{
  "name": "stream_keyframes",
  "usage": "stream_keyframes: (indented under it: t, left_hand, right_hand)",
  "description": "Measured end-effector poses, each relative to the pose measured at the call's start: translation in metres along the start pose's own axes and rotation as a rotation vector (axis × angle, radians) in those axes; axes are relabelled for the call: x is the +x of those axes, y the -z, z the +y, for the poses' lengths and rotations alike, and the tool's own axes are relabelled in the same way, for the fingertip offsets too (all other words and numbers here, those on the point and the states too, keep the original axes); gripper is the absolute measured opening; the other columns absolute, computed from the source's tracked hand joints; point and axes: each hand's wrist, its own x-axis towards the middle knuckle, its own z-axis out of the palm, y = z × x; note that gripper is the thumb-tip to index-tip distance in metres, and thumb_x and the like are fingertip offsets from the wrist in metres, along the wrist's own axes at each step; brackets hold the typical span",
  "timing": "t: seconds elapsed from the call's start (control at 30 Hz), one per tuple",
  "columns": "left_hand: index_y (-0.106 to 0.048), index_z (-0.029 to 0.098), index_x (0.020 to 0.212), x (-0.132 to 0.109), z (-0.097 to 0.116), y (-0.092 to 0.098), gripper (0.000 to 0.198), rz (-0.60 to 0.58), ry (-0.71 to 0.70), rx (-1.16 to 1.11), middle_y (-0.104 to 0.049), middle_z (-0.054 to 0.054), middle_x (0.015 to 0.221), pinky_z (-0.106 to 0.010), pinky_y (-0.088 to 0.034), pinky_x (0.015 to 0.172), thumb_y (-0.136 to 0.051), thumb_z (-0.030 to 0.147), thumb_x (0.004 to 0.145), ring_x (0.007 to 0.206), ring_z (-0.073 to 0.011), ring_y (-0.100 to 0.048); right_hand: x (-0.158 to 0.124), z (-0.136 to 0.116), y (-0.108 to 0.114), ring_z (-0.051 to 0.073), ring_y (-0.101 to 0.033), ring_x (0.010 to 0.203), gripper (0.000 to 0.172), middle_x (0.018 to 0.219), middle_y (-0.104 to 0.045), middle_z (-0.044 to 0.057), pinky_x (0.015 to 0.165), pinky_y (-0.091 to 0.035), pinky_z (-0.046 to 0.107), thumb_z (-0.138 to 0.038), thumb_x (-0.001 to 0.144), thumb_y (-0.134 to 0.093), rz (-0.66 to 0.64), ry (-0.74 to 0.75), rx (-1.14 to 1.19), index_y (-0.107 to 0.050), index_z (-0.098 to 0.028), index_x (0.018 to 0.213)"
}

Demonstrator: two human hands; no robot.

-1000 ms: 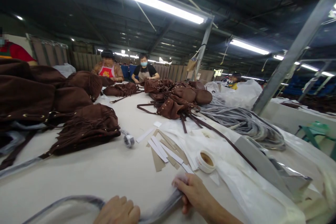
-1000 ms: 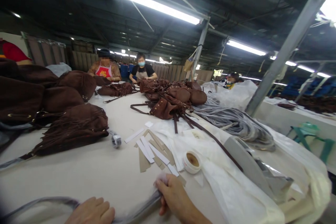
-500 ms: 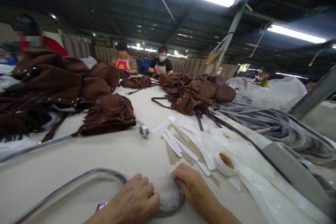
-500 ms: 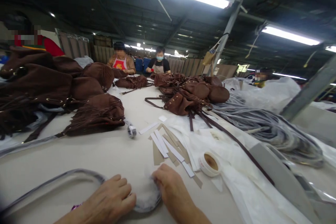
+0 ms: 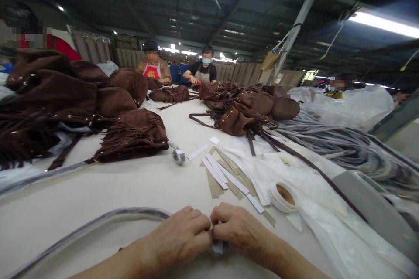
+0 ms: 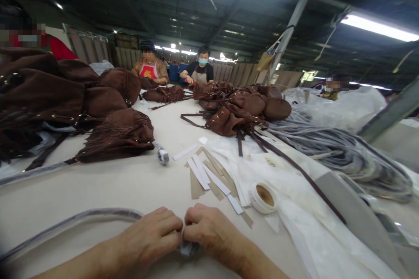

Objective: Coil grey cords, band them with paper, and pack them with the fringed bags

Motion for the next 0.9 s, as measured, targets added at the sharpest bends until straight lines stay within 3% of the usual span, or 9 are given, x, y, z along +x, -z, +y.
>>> stream_keyframes:
  t: [0.1,0.23,0.33,0.53,0.7,0.9]
  left_hand:
    - [-0.053,0.02,0.092,0.002,0.004,-0.007,0.028,0.062,0.097,-0.2,-0.061,-0.003,0.099,-0.028,-0.039,0.074,-0.058,0.0,0.073,0.088,-0.0183,-0.055]
    - [-0.054,0.021,0.089,0.0,0.001,-0.011,0.009,0.139,0.09,-0.436,-0.062,-0.002,0.091,-0.024,-0.042,0.07,-0.053,0.012,0.088,0.081,-0.0159,-0.059]
    - [-0.055,0.023,0.094,-0.002,-0.002,-0.011,0.012,0.171,0.109,-0.58,-0.065,0.001,0.092,-0.02,-0.042,0.074,-0.052,0.013,0.09,0.082,-0.0135,-0.061]
    - [-0.051,0.024,0.098,-0.001,0.0,-0.019,0.025,0.238,0.23,-0.514,-0.065,0.003,0.087,-0.021,-0.041,0.07,-0.054,0.006,0.081,0.076,-0.0142,-0.06]
    - [-0.052,0.022,0.091,0.006,-0.008,-0.02,0.019,0.214,-0.009,-0.333,-0.061,-0.002,0.081,-0.024,-0.038,0.062,-0.037,0.011,0.091,0.07,-0.0156,-0.057]
    - [-0.052,0.021,0.082,0.016,-0.013,-0.007,0.016,0.074,-0.167,-0.103,-0.062,-0.001,0.089,-0.029,-0.036,0.059,-0.044,0.012,0.092,0.07,-0.016,-0.055]
  right_hand:
    - [-0.003,0.004,-0.007,0.014,-0.053,0.074,0.023,0.083,-0.064,0.001,0.065,-0.037,0.024,-0.017,0.094,-0.054,0.091,0.038,0.072,-0.068,-0.02,0.076]
    - [-0.007,0.01,-0.014,0.014,-0.051,0.07,0.029,0.079,-0.064,0.002,0.064,-0.038,0.025,-0.017,0.097,-0.047,0.21,0.086,0.146,-0.066,-0.02,0.075]
    - [-0.008,0.012,-0.014,0.015,-0.05,0.069,0.031,0.078,-0.065,0.002,0.065,-0.038,0.025,-0.018,0.099,-0.042,0.279,0.116,0.195,-0.067,-0.021,0.08]
    - [-0.006,0.012,-0.013,0.014,-0.053,0.069,0.03,0.076,-0.067,0.002,0.069,-0.04,0.025,-0.011,0.095,-0.04,0.297,0.147,0.262,-0.063,-0.021,0.08]
    - [-0.005,0.015,-0.014,0.014,-0.053,0.068,0.025,0.068,-0.062,-0.001,0.071,-0.042,0.024,0.002,0.075,-0.046,0.247,0.07,0.335,-0.058,-0.02,0.074]
    - [-0.006,0.02,-0.012,0.013,-0.054,0.07,0.022,0.068,-0.06,-0.002,0.068,-0.042,0.021,0.001,0.066,-0.051,0.174,-0.09,0.567,-0.059,-0.019,0.068]
